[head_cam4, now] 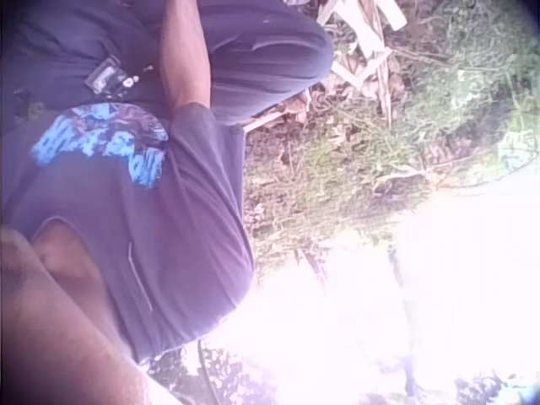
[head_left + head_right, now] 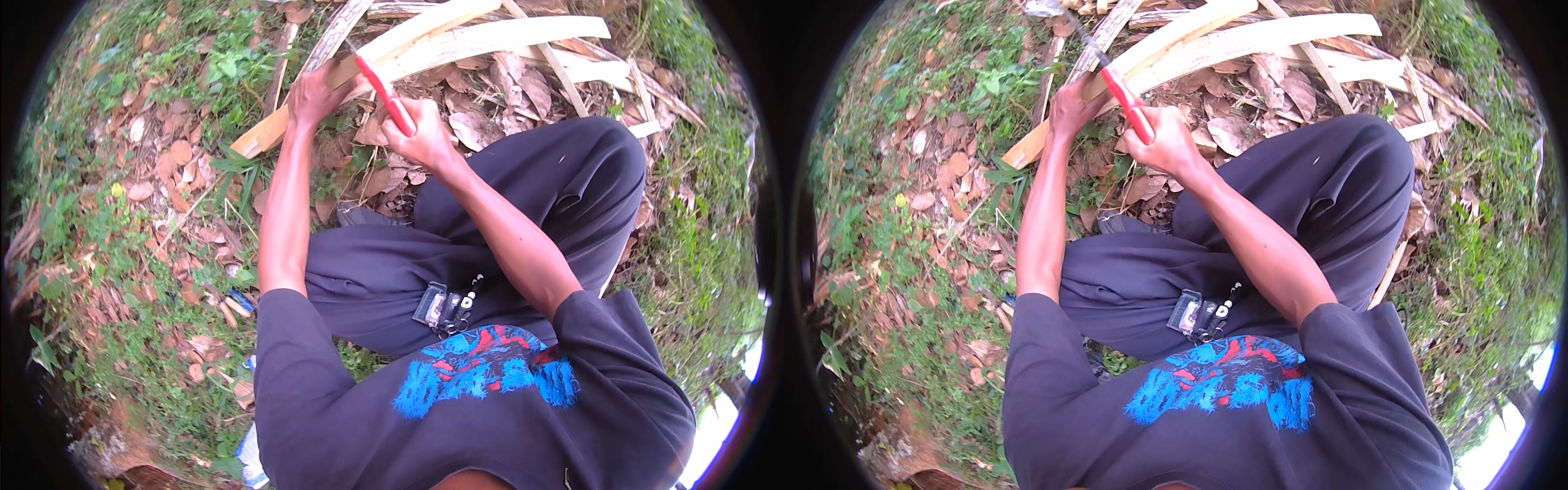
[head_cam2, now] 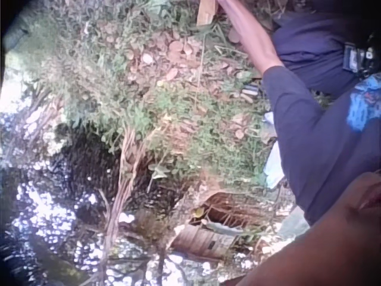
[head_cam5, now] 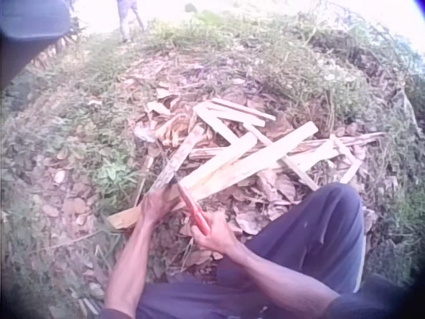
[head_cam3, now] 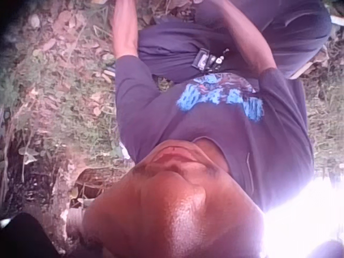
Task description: The person sits on the ground and uses a red hand saw to cut a piece of light-colored wood into smaller strips. They hold the wood with one hand and saw with the other, creating a pile of cut pieces.
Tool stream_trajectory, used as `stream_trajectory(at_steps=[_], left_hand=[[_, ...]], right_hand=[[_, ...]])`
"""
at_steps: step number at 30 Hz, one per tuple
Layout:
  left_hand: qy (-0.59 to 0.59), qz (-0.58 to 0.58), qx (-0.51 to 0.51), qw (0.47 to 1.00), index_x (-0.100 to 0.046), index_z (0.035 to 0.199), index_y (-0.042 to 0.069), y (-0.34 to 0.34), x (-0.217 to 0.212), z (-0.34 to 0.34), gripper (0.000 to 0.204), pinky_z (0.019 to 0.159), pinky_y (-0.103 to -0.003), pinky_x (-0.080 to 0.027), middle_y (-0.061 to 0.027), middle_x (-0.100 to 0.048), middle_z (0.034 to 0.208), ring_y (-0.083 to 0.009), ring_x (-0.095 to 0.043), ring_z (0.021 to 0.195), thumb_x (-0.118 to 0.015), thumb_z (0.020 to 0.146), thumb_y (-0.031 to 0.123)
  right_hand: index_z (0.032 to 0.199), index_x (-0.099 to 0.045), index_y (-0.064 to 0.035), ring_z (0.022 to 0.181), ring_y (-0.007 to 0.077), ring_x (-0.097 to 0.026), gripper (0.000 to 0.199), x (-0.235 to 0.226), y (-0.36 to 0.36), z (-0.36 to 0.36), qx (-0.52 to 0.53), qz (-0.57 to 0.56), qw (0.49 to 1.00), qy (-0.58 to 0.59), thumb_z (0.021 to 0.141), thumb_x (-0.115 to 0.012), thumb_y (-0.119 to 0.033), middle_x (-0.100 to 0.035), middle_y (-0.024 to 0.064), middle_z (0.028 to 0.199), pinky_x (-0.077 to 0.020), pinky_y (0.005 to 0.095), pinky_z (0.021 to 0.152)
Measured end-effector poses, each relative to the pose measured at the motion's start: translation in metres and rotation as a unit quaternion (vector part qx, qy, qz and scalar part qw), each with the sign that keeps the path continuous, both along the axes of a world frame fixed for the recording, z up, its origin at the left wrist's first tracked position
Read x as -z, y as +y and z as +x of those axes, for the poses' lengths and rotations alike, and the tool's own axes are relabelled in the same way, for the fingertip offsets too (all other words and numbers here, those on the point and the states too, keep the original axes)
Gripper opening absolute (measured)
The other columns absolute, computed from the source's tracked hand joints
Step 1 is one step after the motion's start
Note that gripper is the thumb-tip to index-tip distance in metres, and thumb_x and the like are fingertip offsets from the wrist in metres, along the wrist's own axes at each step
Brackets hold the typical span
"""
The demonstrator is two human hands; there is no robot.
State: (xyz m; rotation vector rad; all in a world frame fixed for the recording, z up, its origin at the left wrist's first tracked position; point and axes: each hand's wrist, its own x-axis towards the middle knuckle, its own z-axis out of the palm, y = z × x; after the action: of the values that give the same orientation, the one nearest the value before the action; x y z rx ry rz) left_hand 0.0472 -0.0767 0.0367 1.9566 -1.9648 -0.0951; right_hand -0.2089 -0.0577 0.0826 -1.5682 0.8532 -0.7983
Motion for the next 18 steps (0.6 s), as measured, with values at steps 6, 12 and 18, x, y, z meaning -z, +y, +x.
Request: stream_trajectory(at_steps=[6,12,18], left_hand=[[0.005,0.068,-0.049,0.996,-0.067,0.107,0.009,0.011,0.001,0.008,0.061,0.065,-0.047,-0.055,-0.0201,-0.071,0.081,-0.0376,-0.071,0.075,-0.067,0.082,0.064],[-0.018,0.004,-0.009,1.000,-0.066,0.115,0.016,0.009,0.004,0.006,0.051,0.060,-0.042,-0.058,-0.0130,-0.073,0.080,-0.0276,-0.071,0.065,-0.070,0.083,0.056],[0.020,0.058,-0.054,0.997,-0.064,0.114,0.016,0.011,0.019,0.018,0.053,0.058,-0.041,-0.058,-0.0129,-0.071,0.076,-0.0256,-0.070,0.063,-0.068,0.084,0.059]], right_hand=[[0.084,-0.065,0.0020,0.047,0.0196,-0.059,0.010,-0.011,0.087,-0.078,-0.044,0.032,0.998,-0.017,0.078,-0.057,0.000,-0.054,0.0109,0.054,-0.0473,0.0330,0.050],[0.077,-0.061,0.0018,0.049,0.0140,-0.054,0.009,0.003,0.007,0.007,-0.010,-0.004,1.000,-0.005,0.082,-0.059,-0.005,-0.056,0.0112,0.056,-0.0441,0.0311,0.050],[0.082,-0.062,0.0005,0.059,0.0102,-0.056,0.008,0.001,0.097,-0.069,-0.064,-0.039,0.997,0.004,0.084,-0.054,0.001,-0.057,0.0034,0.064,-0.0452,0.0255,0.057]])
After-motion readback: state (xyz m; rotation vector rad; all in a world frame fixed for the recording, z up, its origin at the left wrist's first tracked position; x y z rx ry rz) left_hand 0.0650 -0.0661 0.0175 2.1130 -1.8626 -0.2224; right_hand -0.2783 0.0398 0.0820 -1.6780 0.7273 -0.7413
